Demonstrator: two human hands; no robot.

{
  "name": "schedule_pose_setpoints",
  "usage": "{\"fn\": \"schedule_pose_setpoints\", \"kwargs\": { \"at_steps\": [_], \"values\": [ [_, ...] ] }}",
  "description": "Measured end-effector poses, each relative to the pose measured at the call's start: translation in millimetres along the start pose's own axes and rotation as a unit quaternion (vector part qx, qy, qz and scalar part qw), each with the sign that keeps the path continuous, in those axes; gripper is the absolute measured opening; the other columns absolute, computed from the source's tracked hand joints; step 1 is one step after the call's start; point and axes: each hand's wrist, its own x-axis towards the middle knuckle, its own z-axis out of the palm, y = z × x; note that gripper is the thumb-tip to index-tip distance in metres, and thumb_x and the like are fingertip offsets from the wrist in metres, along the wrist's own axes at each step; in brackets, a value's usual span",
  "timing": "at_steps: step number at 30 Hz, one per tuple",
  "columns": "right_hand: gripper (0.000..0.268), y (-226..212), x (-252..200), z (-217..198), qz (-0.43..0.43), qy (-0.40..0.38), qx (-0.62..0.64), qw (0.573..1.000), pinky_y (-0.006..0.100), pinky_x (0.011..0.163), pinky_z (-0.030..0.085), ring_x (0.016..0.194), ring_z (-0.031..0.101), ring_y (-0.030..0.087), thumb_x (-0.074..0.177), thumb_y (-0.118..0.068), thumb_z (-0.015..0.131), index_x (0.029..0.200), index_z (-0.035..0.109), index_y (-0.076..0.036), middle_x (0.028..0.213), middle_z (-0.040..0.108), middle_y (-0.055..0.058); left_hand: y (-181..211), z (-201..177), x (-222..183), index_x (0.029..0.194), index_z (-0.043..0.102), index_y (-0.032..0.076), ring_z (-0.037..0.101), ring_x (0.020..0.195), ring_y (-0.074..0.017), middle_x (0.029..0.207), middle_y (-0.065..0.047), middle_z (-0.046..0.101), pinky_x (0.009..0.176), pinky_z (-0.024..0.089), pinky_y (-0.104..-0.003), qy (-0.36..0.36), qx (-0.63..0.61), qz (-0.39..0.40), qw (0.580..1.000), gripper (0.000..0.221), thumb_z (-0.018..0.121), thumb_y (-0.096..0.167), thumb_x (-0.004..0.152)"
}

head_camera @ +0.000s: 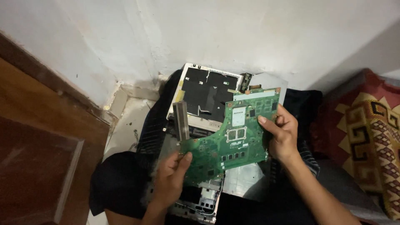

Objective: Disassembling a laptop by removing screws and disconnecting the motherboard using a spudger and screwdriver.

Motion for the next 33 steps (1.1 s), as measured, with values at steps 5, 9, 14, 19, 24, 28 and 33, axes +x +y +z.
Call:
{"fn": "schedule_pose_setpoints", "kwargs": {
  "at_steps": [5, 9, 14, 19, 24, 28, 33],
  "values": [
    [0.037, 0, -3, -2, 0.009, -0.006, 0.001, 1.000, 0.027, 0.079, 0.053, 0.092, 0.066, 0.016, 0.084, -0.008, 0.074, 0.118, 0.066, 0.003, 0.108, 0.072, 0.009, 7, -1, 0, 0.100, 0.079, 0.009, 0.037, 0.055, -0.0083, 0.062, 0.007, 0.042, 0.051, 0.028, -0.028, 0.005, 0.005, 0.023, 1.000, 0.029, 0.062, 0.033, 0.100],
    [0.036, 3, -1, -1, 0.035, -0.019, 0.008, 0.999, 0.027, 0.081, 0.053, 0.093, 0.066, 0.016, 0.086, -0.006, 0.072, 0.121, 0.066, 0.003, 0.111, 0.072, 0.010, -3, -3, 4, 0.074, 0.061, 0.016, 0.040, 0.058, -0.0073, 0.064, 0.007, 0.046, 0.052, 0.032, -0.028, 0.021, 0.001, 0.059, 0.998, 0.032, 0.063, 0.028, 0.103],
    [0.033, 3, 2, -1, 0.077, -0.049, -0.028, 0.995, 0.027, 0.079, 0.055, 0.091, 0.068, 0.016, 0.089, -0.008, 0.071, 0.121, 0.066, -0.001, 0.107, 0.073, 0.007, -5, -10, 9, 0.074, 0.054, 0.019, 0.035, 0.057, -0.0071, 0.064, 0.009, 0.039, 0.051, 0.026, -0.030, 0.018, 0.013, 0.053, 0.998, 0.033, 0.060, 0.031, 0.104],
    [0.015, -1, 6, -5, 0.083, -0.226, -0.212, 0.947, 0.023, 0.064, 0.039, 0.070, 0.050, 0.004, 0.104, -0.025, 0.060, 0.100, 0.066, -0.011, 0.079, 0.057, -0.008, -6, -46, 18, 0.084, 0.071, 0.013, 0.047, 0.063, -0.0068, 0.068, 0.007, 0.055, 0.055, 0.039, -0.029, 0.071, 0.104, 0.032, 0.991, 0.035, 0.057, 0.038, 0.102],
    [0.026, -12, 4, 14, 0.303, -0.397, -0.363, 0.787, 0.028, 0.051, 0.048, 0.048, 0.067, 0.014, 0.098, -0.034, 0.063, 0.094, 0.061, -0.009, 0.079, 0.083, 0.008, -22, -78, 19, 0.077, 0.057, 0.014, 0.033, 0.057, -0.0055, 0.064, 0.006, 0.035, 0.051, 0.026, -0.030, 0.078, 0.167, -0.001, 0.983, 0.031, 0.066, 0.032, 0.102],
    [0.031, -10, 3, 21, 0.348, -0.416, -0.400, 0.739, 0.027, 0.053, 0.053, 0.047, 0.062, 0.012, 0.097, -0.037, 0.065, 0.098, 0.065, -0.007, 0.085, 0.083, 0.005, -39, -87, 18, 0.073, 0.043, 0.016, 0.033, 0.061, -0.0070, 0.067, 0.006, 0.032, 0.058, 0.027, -0.032, 0.060, 0.168, -0.029, 0.983, 0.040, 0.063, 0.031, 0.104],
    [0.037, -1, 8, 11, 0.279, -0.454, -0.505, 0.679, 0.031, 0.062, 0.047, 0.061, 0.061, 0.011, 0.098, -0.051, 0.062, 0.083, 0.063, -0.017, 0.067, 0.071, -0.002, -50, -95, 21, 0.079, 0.062, 0.013, 0.035, 0.055, -0.0052, 0.062, 0.008, 0.040, 0.049, 0.026, -0.028, 0.042, 0.167, -0.010, 0.985, 0.028, 0.066, 0.028, 0.101]
  ]
}}
